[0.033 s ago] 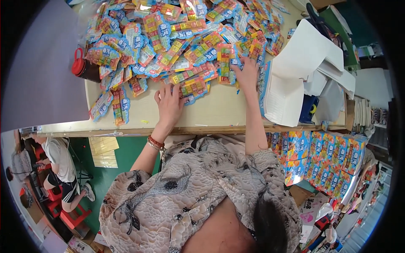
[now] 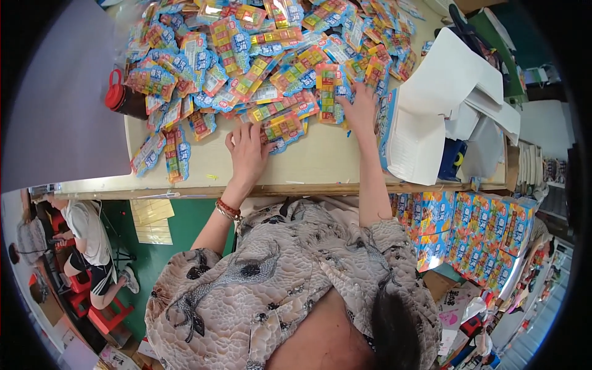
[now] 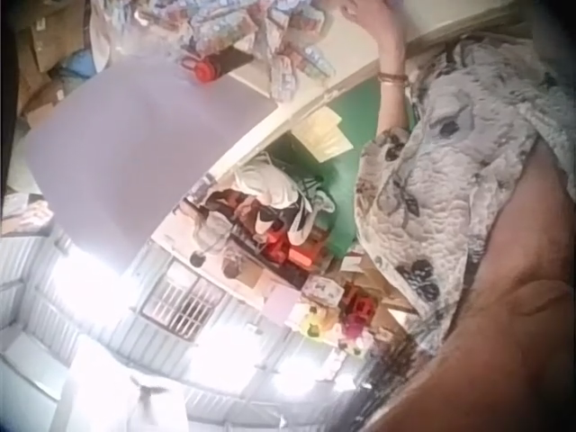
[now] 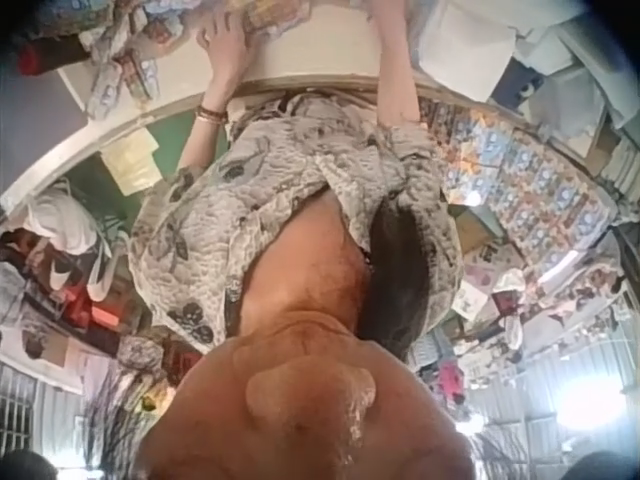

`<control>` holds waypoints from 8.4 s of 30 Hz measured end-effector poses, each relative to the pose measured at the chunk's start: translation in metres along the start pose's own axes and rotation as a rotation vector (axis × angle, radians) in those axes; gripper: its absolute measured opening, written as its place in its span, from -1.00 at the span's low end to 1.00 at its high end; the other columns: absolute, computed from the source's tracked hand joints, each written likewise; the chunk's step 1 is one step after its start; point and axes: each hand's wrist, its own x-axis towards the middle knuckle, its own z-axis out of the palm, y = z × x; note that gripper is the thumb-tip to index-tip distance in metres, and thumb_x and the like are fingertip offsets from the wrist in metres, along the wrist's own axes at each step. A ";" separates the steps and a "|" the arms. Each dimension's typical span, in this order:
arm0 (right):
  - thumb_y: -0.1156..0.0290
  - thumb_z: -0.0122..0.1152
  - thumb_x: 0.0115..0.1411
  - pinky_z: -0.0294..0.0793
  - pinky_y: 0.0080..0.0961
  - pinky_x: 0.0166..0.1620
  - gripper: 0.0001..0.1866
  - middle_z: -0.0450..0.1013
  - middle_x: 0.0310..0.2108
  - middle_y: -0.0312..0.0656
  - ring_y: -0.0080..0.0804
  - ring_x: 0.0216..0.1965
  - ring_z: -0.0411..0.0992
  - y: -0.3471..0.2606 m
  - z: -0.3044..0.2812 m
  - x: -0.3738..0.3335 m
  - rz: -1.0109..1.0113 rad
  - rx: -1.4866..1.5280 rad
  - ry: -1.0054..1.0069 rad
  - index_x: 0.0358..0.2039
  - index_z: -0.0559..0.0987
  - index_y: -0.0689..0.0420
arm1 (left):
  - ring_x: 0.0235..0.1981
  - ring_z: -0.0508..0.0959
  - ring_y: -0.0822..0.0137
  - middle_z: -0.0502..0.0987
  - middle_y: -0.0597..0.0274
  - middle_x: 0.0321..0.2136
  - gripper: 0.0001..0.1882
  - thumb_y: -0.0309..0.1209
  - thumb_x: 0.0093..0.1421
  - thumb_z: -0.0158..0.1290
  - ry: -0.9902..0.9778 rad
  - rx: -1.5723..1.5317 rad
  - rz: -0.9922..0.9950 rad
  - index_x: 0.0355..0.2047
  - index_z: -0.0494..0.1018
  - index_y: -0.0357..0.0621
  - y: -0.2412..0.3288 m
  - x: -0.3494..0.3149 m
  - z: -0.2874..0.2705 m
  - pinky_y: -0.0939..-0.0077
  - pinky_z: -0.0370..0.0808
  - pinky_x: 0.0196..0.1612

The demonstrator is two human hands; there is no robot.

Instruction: Manually organizing and packing small card packets into retail display boxes.

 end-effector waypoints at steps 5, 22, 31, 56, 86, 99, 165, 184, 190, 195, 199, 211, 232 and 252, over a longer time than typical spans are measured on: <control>0.27 0.46 -0.10 0.42 -0.45 -0.22 -0.46 0.41 -0.26 -0.18 -0.33 -0.27 0.41 0.011 0.004 -0.014 0.237 0.429 -0.071 -0.15 0.45 0.24 | -0.09 0.34 0.04 0.35 0.03 -0.19 -0.40 -0.25 0.04 0.23 -0.038 -0.174 -0.125 0.03 0.30 -0.23 0.001 -0.001 -0.008 0.15 0.24 0.01; 0.61 0.12 0.16 0.42 -0.65 -0.27 -0.58 0.52 -0.36 -0.27 -0.63 -0.36 0.43 -0.057 -0.033 -0.107 0.269 0.625 -0.288 0.05 0.36 0.19 | -0.25 0.41 0.48 0.39 0.23 -0.19 -0.70 -0.34 0.32 -0.01 -0.189 -1.151 -0.728 -0.08 0.18 -0.23 0.045 -0.022 0.006 0.59 0.39 -0.20; 0.37 0.16 0.20 0.40 -0.63 -0.13 -0.43 0.43 -0.04 -0.15 -0.53 -0.11 0.41 -0.077 -0.029 -0.103 0.211 1.128 -0.695 0.20 0.26 0.14 | -0.18 0.43 0.47 0.36 0.21 -0.18 -0.71 -0.38 0.36 -0.12 -0.017 -1.414 -0.799 -0.01 0.11 -0.24 0.065 -0.045 0.010 0.52 0.46 -0.06; 0.52 0.09 0.18 0.40 -0.29 -0.05 -0.66 0.45 -0.15 0.00 -0.05 -0.10 0.41 -0.013 -0.021 -0.061 -0.135 -0.222 0.043 -0.01 0.43 0.29 | -0.13 0.51 0.25 0.44 0.09 -0.15 -0.49 -0.55 -0.02 0.27 -0.401 -0.784 -0.088 -0.05 0.36 -0.22 -0.020 -0.027 -0.035 0.42 0.50 -0.14; 0.58 0.18 -0.02 0.11 -0.10 0.26 -0.55 0.36 0.08 -0.09 -0.09 0.24 0.15 -0.008 -0.021 -0.090 -0.340 0.437 -0.143 -0.04 0.50 0.07 | -0.14 0.50 0.17 0.45 0.15 -0.17 -0.54 -0.59 -0.09 0.28 -0.399 -0.794 0.002 -0.13 0.44 -0.18 -0.050 -0.024 -0.056 0.41 0.46 -0.07; 0.44 0.19 0.17 0.45 -0.53 -0.26 -0.80 0.55 -0.41 -0.16 -0.41 -0.41 0.49 -0.069 -0.030 -0.104 -0.223 0.668 -0.589 -0.22 0.57 0.27 | 0.12 0.32 0.05 0.36 0.06 -0.05 -0.23 -0.63 -0.12 0.28 -0.174 -0.880 -0.016 0.15 0.30 0.02 -0.016 -0.019 -0.047 0.26 0.43 0.07; -0.01 0.41 -0.10 0.38 -0.11 -0.07 -0.10 0.42 -0.08 0.12 0.05 -0.15 0.45 -0.073 0.003 -0.036 0.034 -0.009 -0.366 0.07 0.20 0.31 | 0.03 0.35 -0.06 0.38 0.03 -0.04 -0.28 -0.48 -0.18 0.34 -0.501 -0.801 -0.011 0.03 0.29 -0.16 -0.033 -0.013 -0.040 0.27 0.37 0.09; 0.42 0.03 0.19 0.42 -0.46 -0.14 -0.82 0.55 -0.33 -0.18 -0.26 -0.27 0.48 -0.055 0.000 -0.057 -0.095 0.499 -0.846 -0.34 0.60 0.18 | 0.20 0.21 -0.04 0.06 -0.04 0.25 0.07 -0.57 -0.29 0.33 -0.376 -0.614 0.212 0.27 0.04 -0.08 -0.024 -0.007 -0.048 0.25 0.23 0.27; 0.27 0.20 0.11 0.36 -0.28 -0.05 -0.70 0.46 -0.13 -0.21 -0.20 -0.05 0.40 -0.091 0.004 -0.046 -0.385 0.194 -0.351 -0.13 0.54 0.01 | 0.11 0.27 -0.05 0.26 -0.02 0.08 0.09 -0.52 -0.29 0.33 -0.498 -0.680 0.107 0.30 0.02 -0.06 -0.030 -0.012 -0.049 0.21 0.29 0.18; 0.29 0.24 0.09 0.27 -0.22 0.10 -0.63 0.42 -0.03 -0.26 -0.23 0.09 0.31 -0.108 0.019 -0.018 -0.608 0.131 -0.167 -0.05 0.52 -0.04 | 0.06 0.29 -0.05 0.29 0.00 0.01 -0.12 -0.50 -0.29 0.33 -0.407 -0.634 0.200 0.11 0.21 -0.13 -0.029 -0.013 -0.046 0.23 0.32 0.14; 0.31 0.23 0.08 0.23 -0.18 0.14 -0.57 0.39 0.05 -0.24 -0.23 0.14 0.28 -0.082 0.039 -0.006 -0.850 0.026 -0.266 0.01 0.48 -0.06 | 0.06 0.29 -0.05 0.29 0.00 0.01 -0.17 -0.50 -0.30 0.33 -0.433 -0.660 0.162 0.06 0.23 -0.15 -0.028 -0.011 -0.045 0.22 0.32 0.14; 0.44 0.10 0.11 0.22 -0.20 0.15 -0.61 0.37 0.08 -0.28 -0.22 0.15 0.26 -0.085 0.015 -0.010 -0.914 -0.040 -0.251 0.00 0.49 -0.07 | 0.06 0.30 -0.06 0.29 0.00 0.02 -0.14 -0.50 -0.33 0.32 -0.395 -0.635 0.188 0.07 0.23 -0.13 -0.031 -0.014 -0.041 0.21 0.31 0.15; 0.37 0.05 0.23 0.39 -0.19 -0.31 -0.86 0.44 -0.37 -0.01 0.03 -0.33 0.43 -0.097 -0.107 0.000 -0.506 -0.091 -0.404 -0.25 0.42 0.15 | 0.16 0.24 -0.07 0.13 -0.07 0.15 0.04 -0.54 -0.28 0.33 -0.499 -0.647 0.189 0.23 0.02 -0.13 -0.031 -0.010 -0.057 0.24 0.30 0.20; 0.05 -0.03 0.31 0.40 -0.53 -0.31 -0.54 0.53 -0.42 -0.25 -0.55 -0.37 0.44 -0.066 -0.009 -0.037 -0.140 0.655 -1.149 -0.21 0.56 0.24 | 0.22 0.17 -0.01 0.12 -0.02 0.15 0.12 -0.33 -0.26 0.44 -0.292 -0.740 0.024 0.27 0.01 -0.08 -0.032 -0.015 -0.033 0.25 0.22 0.24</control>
